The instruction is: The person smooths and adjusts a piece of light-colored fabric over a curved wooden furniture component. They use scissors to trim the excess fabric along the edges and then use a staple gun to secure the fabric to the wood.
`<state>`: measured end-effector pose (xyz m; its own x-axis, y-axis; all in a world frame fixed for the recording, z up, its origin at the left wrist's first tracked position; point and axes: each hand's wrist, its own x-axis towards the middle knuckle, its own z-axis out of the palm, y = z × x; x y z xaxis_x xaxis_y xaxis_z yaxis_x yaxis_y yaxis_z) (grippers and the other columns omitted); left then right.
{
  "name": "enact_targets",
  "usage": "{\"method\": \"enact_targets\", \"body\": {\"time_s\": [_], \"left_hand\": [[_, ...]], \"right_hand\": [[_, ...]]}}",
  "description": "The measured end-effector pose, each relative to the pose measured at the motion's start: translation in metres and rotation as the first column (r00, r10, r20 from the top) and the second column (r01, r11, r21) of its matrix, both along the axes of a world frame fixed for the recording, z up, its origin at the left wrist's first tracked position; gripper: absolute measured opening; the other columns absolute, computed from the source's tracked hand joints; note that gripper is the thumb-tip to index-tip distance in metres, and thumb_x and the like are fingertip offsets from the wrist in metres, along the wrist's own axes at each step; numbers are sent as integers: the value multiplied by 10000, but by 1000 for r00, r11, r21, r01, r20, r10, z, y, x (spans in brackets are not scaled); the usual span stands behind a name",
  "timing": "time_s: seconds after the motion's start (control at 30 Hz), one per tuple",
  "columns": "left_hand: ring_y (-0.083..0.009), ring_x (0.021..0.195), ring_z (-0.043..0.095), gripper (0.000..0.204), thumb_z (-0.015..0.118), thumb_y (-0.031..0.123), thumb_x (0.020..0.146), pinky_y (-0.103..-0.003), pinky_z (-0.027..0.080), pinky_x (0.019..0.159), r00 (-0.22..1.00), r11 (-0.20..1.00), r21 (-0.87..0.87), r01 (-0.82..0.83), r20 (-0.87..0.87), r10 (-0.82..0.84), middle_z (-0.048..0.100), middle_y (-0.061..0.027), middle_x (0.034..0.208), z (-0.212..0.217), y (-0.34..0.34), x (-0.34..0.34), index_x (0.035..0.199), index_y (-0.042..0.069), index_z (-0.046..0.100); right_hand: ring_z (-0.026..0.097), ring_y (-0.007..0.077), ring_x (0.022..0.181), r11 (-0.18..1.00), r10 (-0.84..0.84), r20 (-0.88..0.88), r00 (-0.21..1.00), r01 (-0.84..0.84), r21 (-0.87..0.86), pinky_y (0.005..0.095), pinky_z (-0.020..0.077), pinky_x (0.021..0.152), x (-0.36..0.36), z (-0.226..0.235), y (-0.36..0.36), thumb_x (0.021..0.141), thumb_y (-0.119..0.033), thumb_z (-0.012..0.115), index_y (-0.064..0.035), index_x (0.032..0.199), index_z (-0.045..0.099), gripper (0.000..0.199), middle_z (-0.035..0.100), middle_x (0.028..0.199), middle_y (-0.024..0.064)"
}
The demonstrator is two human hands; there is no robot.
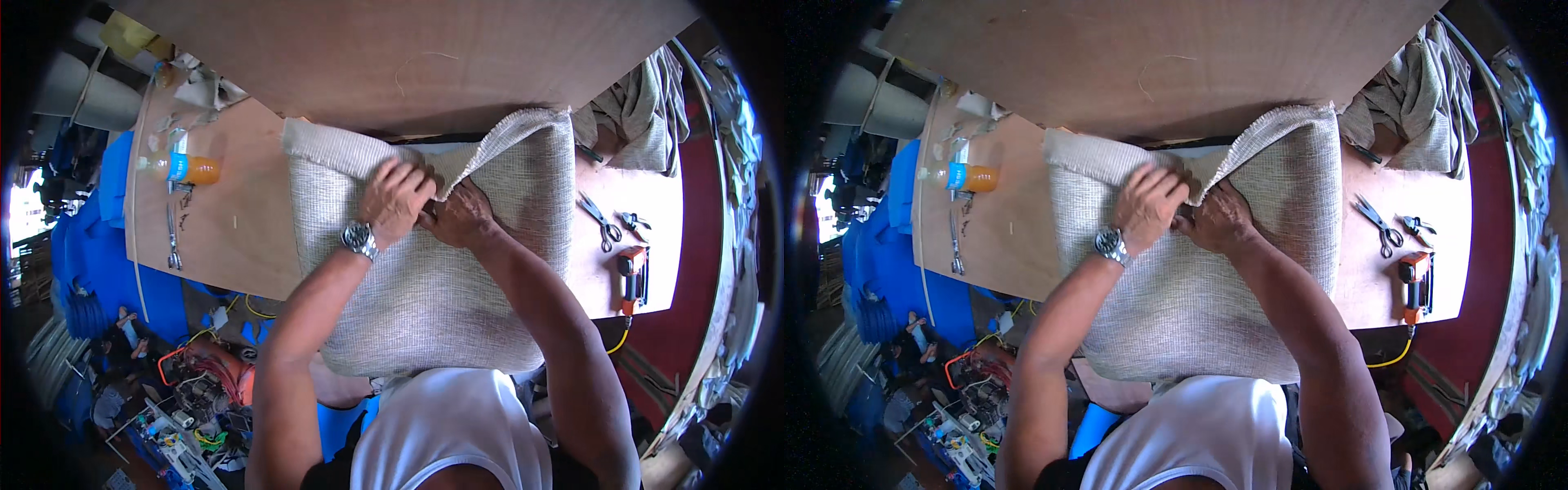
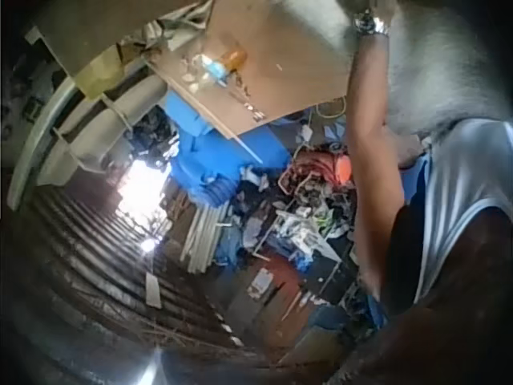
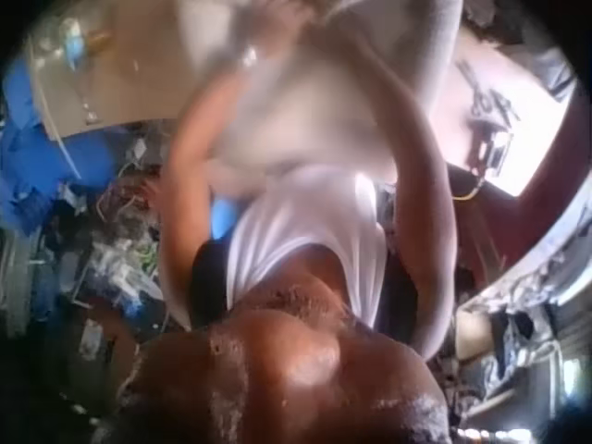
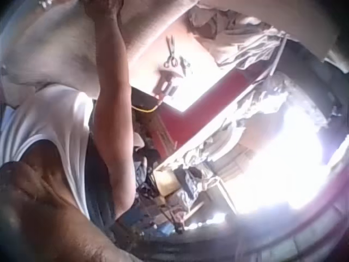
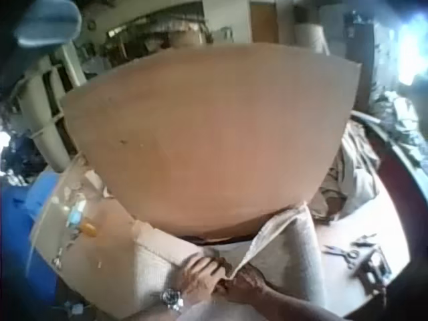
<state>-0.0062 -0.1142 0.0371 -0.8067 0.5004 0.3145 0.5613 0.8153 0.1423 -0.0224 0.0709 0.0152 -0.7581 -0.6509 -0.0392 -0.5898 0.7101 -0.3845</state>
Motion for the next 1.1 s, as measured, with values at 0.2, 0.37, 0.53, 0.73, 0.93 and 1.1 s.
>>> {"method": "enact_targets", "body": {"time_s": [0.2,0.37,0.53,0.73,0.93,1.1], "left_hand": [[-325,1181,652,436,636,85,790,-462,418,1088,923,980,-155,-126,344,173,718,-196,1165,23,-2,-64,1225,44,637],[-361,1101,681,339,622,79,789,-497,508,951,851,960,-238,-147,464,245,725,-233,1107,14,1,-78,1118,16,668],[-419,986,702,330,641,82,820,-530,540,880,882,938,-325,-117,401,249,721,-249,1081,17,12,-77,1143,20,669],[-365,1089,639,242,570,156,906,-489,457,945,943,963,-37,-266,199,267,698,-181,1115,14,24,-72,1114,65,656],[-427,1034,693,402,705,154,901,-501,557,902,900,953,8,-301,332,282,730,-226,1103,-11,-1,-75,1285,56,641],[-407,943,719,292,769,177,857,-498,569,802,801,937,-26,-348,511,311,746,-207,988,-4,0,-82,1119,58,718]], "right_hand": [[391,368,1462,984,-47,-24,999,51,173,520,206,1257,-1,-9,-2,965,-651,508,2,1503,425,850,455,1526,242],[387,398,1458,995,-97,-118,988,96,-11,546,197,1259,1,-18,-3,925,-650,581,6,1551,345,937,419,1549,250],[450,355,1412,976,-129,-286,949,71,-205,523,278,1222,4,-54,1,894,-676,603,-29,1471,485,875,501,1481,233],[459,357,1390,992,-124,-313,941,109,-67,534,279,1200,-6,-43,0,902,-740,485,0,1461,477,927,508,1478,234],[449,335,1399,992,-120,-274,954,102,-79,519,255,1215,-3,-51,-1,916,-804,418,-41,1498,458,960,497,1491,198],[478,332,1376,993,-117,-235,965,110,-45,516,254,1213,-1,-43,-2,926,-788,433,-17,1508,428,967,520,1463,197]]}}
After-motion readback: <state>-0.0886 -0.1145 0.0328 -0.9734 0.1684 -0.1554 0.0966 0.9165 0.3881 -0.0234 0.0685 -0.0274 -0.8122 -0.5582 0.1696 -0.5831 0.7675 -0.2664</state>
